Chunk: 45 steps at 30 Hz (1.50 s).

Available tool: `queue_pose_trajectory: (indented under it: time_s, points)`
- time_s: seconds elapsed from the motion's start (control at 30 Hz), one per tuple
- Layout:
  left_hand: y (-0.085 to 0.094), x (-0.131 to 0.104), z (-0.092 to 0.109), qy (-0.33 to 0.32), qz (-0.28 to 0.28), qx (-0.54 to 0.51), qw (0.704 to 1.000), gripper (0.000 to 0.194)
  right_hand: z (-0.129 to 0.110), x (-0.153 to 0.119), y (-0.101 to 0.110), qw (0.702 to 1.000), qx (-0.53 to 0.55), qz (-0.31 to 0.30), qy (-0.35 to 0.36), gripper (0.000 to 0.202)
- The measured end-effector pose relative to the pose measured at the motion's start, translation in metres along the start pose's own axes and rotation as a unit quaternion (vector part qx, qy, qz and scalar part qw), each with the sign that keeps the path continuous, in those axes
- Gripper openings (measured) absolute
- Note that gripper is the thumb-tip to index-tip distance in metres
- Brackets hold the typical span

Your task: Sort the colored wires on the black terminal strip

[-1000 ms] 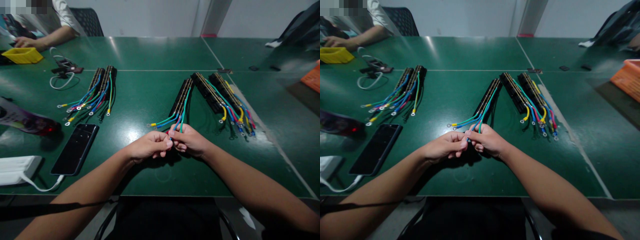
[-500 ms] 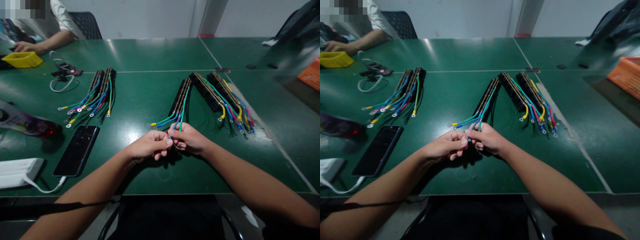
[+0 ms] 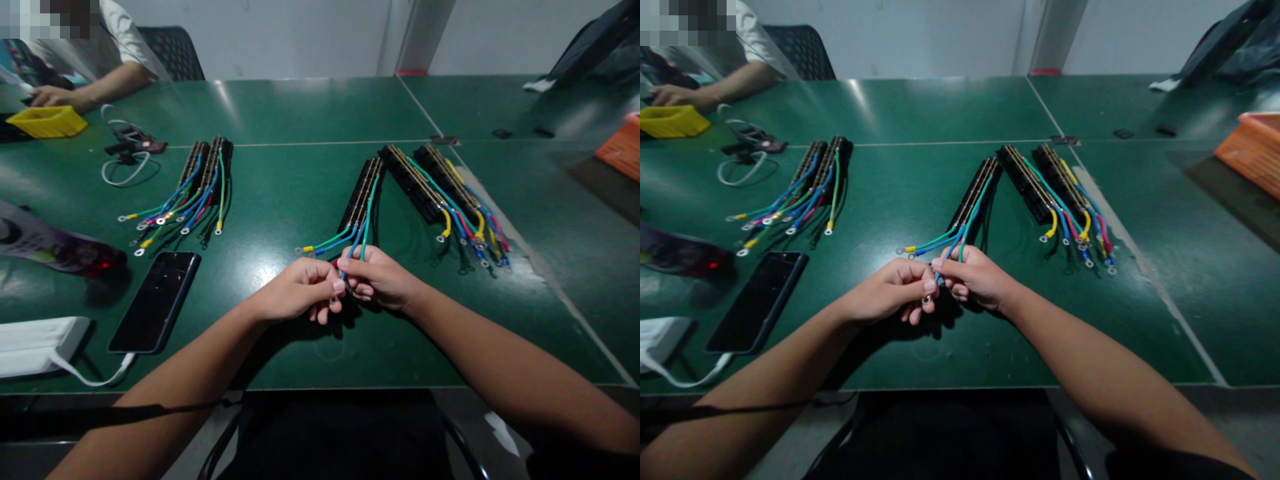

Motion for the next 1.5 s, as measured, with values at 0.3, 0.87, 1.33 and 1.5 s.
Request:
queue_pose_trajectory:
  time_s: [0.3,0.87,1.33,1.5]
  points:
    - [0.002,-0.003,0.002,-0.002,0.008,-0.008,1.000,0.034,-0.002,0.000,0.000,1.000,0.030,-0.003,0.007,0.030]
    - [0.016,-0.016,0.033,-0.167,0.176,0.307,0.920,0.032,-0.003,0.000,0.007,0.997,-0.015,0.073,0.013,0.034]
    - [0.000,-0.033,0.051,-0.306,0.260,0.575,0.713,0.023,-0.003,-0.001,0.011,0.993,-0.010,0.115,0.013,0.027]
    - [0.003,-0.029,0.048,-0.274,0.255,0.572,0.730,0.023,-0.001,0.000,0.010,0.995,0.001,0.096,0.004,0.028]
Point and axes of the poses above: each hand's wrist, its own x-axis towards the middle knuckle, its own y-axis out of the back of the hand, z = x × y, the point moved 9 cm from there along x, towards the middle knuckle, and after that the axes turned 6 degrees about -x, right-handed, at the moved point
